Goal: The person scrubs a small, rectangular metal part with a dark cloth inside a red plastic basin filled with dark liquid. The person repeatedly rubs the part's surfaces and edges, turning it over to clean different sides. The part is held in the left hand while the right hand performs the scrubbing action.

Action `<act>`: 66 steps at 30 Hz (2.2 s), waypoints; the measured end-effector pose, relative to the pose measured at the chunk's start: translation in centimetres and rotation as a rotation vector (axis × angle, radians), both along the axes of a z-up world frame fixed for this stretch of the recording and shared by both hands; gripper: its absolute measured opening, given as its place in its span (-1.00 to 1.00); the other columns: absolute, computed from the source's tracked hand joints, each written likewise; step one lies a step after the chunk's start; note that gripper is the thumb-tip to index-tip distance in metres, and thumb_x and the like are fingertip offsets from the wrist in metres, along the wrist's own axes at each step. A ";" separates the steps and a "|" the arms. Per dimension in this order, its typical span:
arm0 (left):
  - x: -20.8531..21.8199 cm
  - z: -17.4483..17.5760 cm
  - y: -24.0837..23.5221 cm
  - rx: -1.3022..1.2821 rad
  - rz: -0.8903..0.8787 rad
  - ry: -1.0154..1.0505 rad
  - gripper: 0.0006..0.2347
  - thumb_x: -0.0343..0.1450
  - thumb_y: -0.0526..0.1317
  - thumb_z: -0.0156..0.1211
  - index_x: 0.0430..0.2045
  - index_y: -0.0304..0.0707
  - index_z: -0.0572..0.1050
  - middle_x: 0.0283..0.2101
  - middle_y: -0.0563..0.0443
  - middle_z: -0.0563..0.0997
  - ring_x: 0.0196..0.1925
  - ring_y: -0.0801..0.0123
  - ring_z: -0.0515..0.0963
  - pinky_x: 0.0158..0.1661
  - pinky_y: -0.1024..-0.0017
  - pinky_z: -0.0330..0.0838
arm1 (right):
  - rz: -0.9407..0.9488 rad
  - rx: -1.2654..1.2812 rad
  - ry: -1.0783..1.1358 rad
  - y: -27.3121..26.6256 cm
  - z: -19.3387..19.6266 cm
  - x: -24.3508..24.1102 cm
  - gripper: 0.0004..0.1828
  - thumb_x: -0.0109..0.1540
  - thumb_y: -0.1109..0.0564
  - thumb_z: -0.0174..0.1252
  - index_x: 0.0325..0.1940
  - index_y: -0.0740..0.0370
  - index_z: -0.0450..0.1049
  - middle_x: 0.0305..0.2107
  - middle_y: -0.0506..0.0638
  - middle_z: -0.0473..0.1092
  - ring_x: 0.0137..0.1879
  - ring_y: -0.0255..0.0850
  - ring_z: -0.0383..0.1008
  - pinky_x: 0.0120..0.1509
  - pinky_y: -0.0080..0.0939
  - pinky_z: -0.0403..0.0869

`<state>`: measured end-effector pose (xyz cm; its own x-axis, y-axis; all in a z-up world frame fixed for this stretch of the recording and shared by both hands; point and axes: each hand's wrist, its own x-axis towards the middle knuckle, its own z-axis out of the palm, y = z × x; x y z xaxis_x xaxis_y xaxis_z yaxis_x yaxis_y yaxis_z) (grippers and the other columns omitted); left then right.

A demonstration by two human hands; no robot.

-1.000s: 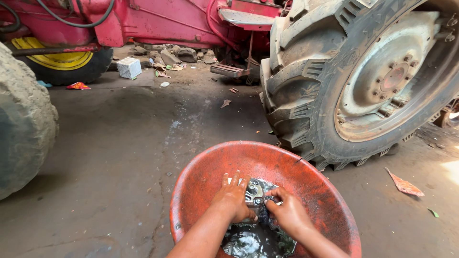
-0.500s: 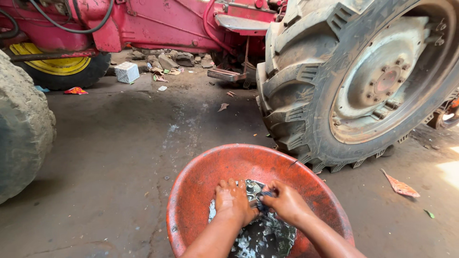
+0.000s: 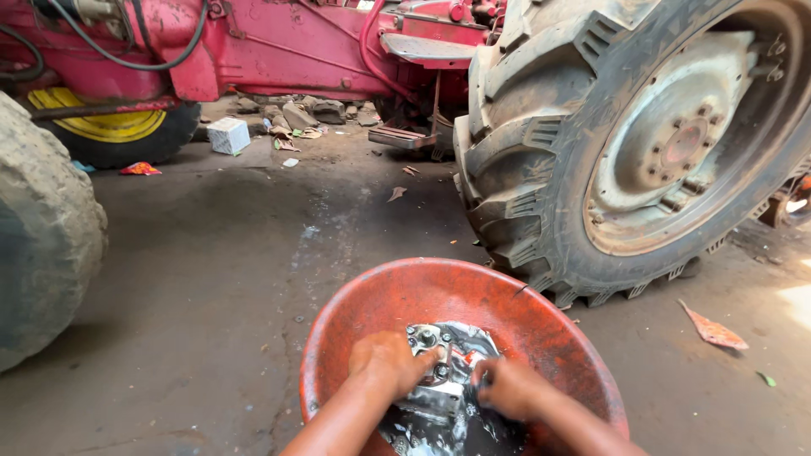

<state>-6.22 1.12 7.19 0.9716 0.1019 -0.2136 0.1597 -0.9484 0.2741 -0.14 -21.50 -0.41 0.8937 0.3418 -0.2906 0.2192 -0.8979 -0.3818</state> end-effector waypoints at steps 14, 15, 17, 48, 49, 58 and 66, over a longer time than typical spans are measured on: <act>-0.4 -2.5 1.8 -0.247 0.075 0.024 -0.51 0.51 0.15 -0.18 0.29 0.00 0.34 0.17 -0.22 0.55 0.28 -0.03 0.48 0.27 0.08 0.33 | -0.045 0.070 -0.462 7.1 6.8 -5.3 -0.58 0.13 -0.17 0.26 0.00 0.00 0.57 -0.08 0.10 0.52 0.02 0.08 0.56 0.11 0.03 0.51; -0.3 -2.6 1.7 -0.210 0.051 0.038 -0.50 0.52 0.14 -0.18 0.32 -0.07 0.30 0.16 -0.25 0.56 0.26 -0.04 0.50 0.25 0.08 0.36 | -0.070 0.071 -0.429 7.1 6.9 -5.1 -0.59 0.13 -0.16 0.26 0.01 -0.03 0.58 -0.09 0.09 0.53 0.03 0.07 0.56 0.13 0.03 0.50; 0.0 -2.8 1.0 -0.152 0.035 0.028 -0.47 0.55 0.14 -0.20 0.32 -0.19 0.29 0.16 -0.29 0.55 0.25 -0.05 0.51 0.24 0.09 0.38 | -0.123 0.060 -0.371 6.5 6.9 -4.0 -0.59 0.12 -0.15 0.25 0.03 -0.07 0.59 -0.10 0.08 0.55 0.05 0.03 0.56 0.16 0.04 0.49; -1.9 2.2 -1.2 0.118 -0.334 0.040 0.09 0.25 0.35 0.40 0.48 -0.08 -0.27 0.53 -0.20 -0.16 0.54 -0.10 -0.10 0.40 -0.10 -0.10 | 0.026 -0.362 -0.162 -0.2 3.3 -3.6 -0.50 0.19 -0.07 0.28 0.22 -0.12 0.45 0.14 0.02 0.40 0.24 -0.03 0.45 0.33 -0.01 0.42; -1.9 1.8 -1.4 0.104 -0.324 0.020 0.07 0.25 0.34 0.39 0.49 -0.05 -0.25 0.53 -0.21 -0.12 0.54 -0.13 -0.06 0.41 -0.04 -0.07 | 0.104 -0.403 -0.161 0.3 2.3 -4.4 -0.49 0.19 -0.06 0.29 0.22 -0.06 0.44 0.15 0.06 0.37 0.22 0.00 0.45 0.32 -0.01 0.42; -0.1 -0.6 -3.5 0.080 -0.078 -0.006 -0.01 0.28 0.38 0.23 0.50 -0.18 -0.08 0.48 -0.35 0.07 0.40 -0.12 0.35 0.30 0.16 0.37 | 0.104 -0.355 -0.220 -1.0 -0.2 -3.0 -0.61 0.16 0.01 0.25 0.09 -0.17 0.56 -0.05 0.10 0.45 0.13 0.07 0.51 0.22 0.06 0.47; 0.1 0.2 -2.6 -0.041 -0.099 0.074 0.05 0.25 0.39 0.26 0.52 0.07 -0.27 0.53 -0.23 -0.06 0.48 -0.14 0.19 0.37 0.13 0.24 | -0.533 0.655 0.138 -1.1 1.9 -0.8 -0.71 0.24 0.06 0.23 0.06 -0.04 0.59 -0.08 0.14 0.59 -0.12 0.10 0.63 -0.24 -0.07 0.53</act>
